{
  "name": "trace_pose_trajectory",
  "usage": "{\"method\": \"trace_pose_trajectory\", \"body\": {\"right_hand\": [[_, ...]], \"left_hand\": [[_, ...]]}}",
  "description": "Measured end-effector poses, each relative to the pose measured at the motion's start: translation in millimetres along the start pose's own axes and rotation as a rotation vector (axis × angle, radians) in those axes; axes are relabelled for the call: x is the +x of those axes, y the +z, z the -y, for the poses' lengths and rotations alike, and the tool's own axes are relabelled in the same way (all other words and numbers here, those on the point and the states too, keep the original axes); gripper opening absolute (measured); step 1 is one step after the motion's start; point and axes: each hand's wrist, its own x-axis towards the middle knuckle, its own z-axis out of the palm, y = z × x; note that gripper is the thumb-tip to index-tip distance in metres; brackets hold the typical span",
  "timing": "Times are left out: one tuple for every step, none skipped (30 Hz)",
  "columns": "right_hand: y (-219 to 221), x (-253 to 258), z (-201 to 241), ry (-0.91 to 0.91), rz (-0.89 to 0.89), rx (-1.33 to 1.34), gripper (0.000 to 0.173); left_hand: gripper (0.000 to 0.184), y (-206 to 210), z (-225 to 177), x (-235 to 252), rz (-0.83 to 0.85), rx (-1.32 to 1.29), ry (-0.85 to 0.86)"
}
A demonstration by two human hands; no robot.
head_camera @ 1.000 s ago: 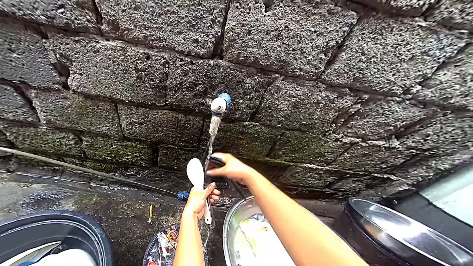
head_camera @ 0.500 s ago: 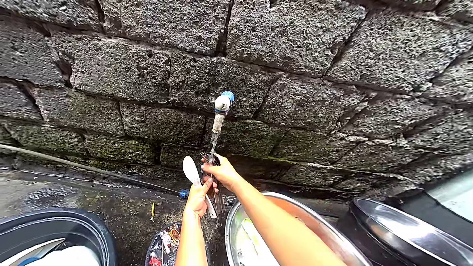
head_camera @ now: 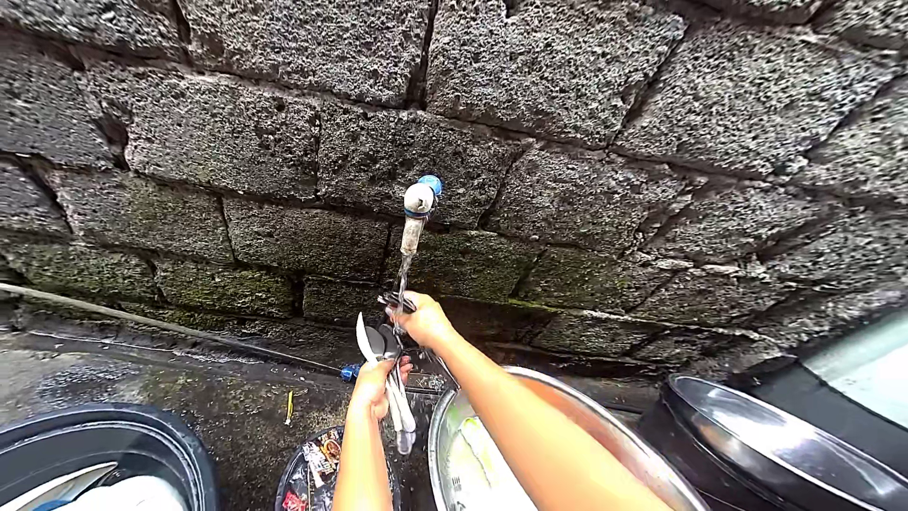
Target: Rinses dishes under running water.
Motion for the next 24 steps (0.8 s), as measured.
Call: {"method": "trace_pose_trajectory", "body": {"right_hand": [[4,0,-9,0.035,0.037,-0.001,0.029],[7,1,-18,0.065,0.076,0.022,0.031],[11,1,-26,0.085,0.105,0.069,0.032],[13,1,-31,0.103,0.126,0.131,0.033],[14,-1,-33,0.112,0.147,0.197,0.035],[13,-4,-32,0.11,0.174,0.263,0.035],[12,-5,-31,0.104,0.204,0.318,0.038],[10,-6,-30,0.092,0.236,0.356,0.043],[8,-7,-28,0.076,0.261,0.378,0.045],[6,-7,-26,0.059,0.272,0.385,0.047],[7,-6,-26,0.038,0.259,0.368,0.047],[8,-4,-25,0.016,0.222,0.326,0.044],[9,-1,-23,0.006,0.168,0.268,0.041],[10,1,-20,0.001,0.105,0.197,0.04],[10,1,-16,0.002,0.045,0.127,0.039],[10,1,-11,0.012,-0.011,0.073,0.038],[11,0,-8,0.023,-0.054,0.052,0.038],[13,0,-8,0.03,-0.072,0.076,0.039],[15,0,-10,0.026,-0.065,0.137,0.038],[17,0,-14,0.021,-0.027,0.212,0.039],[20,-1,-17,0.018,0.016,0.266,0.037],[21,-2,-17,0.014,0.043,0.27,0.035],[20,-3,-15,0.011,0.044,0.219,0.036],[17,-5,-8,0.012,0.026,0.146,0.037]], "left_hand": [[0.017,1,-1,-1,-0.015,0.014,0.02],[0.015,2,-1,0,-0.031,0.03,0.043],[0.015,3,-1,0,-0.038,0.033,0.065],[0.016,3,-1,0,-0.037,0.024,0.082],[0.019,2,-1,0,-0.034,0.01,0.095],[0.02,2,0,0,-0.036,-0.009,0.104],[0.02,3,1,-1,-0.045,-0.03,0.11],[0.021,5,1,-2,-0.057,-0.044,0.114],[0.022,7,0,-3,-0.063,-0.042,0.116],[0.024,9,-1,-5,-0.068,-0.031,0.123],[0.026,10,-3,-6,-0.07,-0.021,0.136],[0.028,10,-4,-7,-0.067,-0.021,0.151],[0.029,9,-4,-7,-0.047,-0.031,0.161],[0.029,7,-3,-7,-0.016,-0.056,0.168],[0.027,5,-2,-7,0.019,-0.088,0.172],[0.019,5,-2,-8,0.046,-0.115,0.173],[0.015,5,-4,-10,0.067,-0.126,0.174],[0.014,6,-6,-11,0.068,-0.128,0.179],[0.014,8,-8,-12,0.054,-0.126,0.191],[0.012,9,-10,-11,0.041,-0.123,0.208],[0.01,8,-10,-9,0.032,-0.115,0.224],[0.008,7,-9,-7,0.03,-0.097,0.234],[0.006,5,-7,-5,0.034,-0.077,0.228],[0.001,4,-6,-4,0.041,-0.057,0.208]]}}
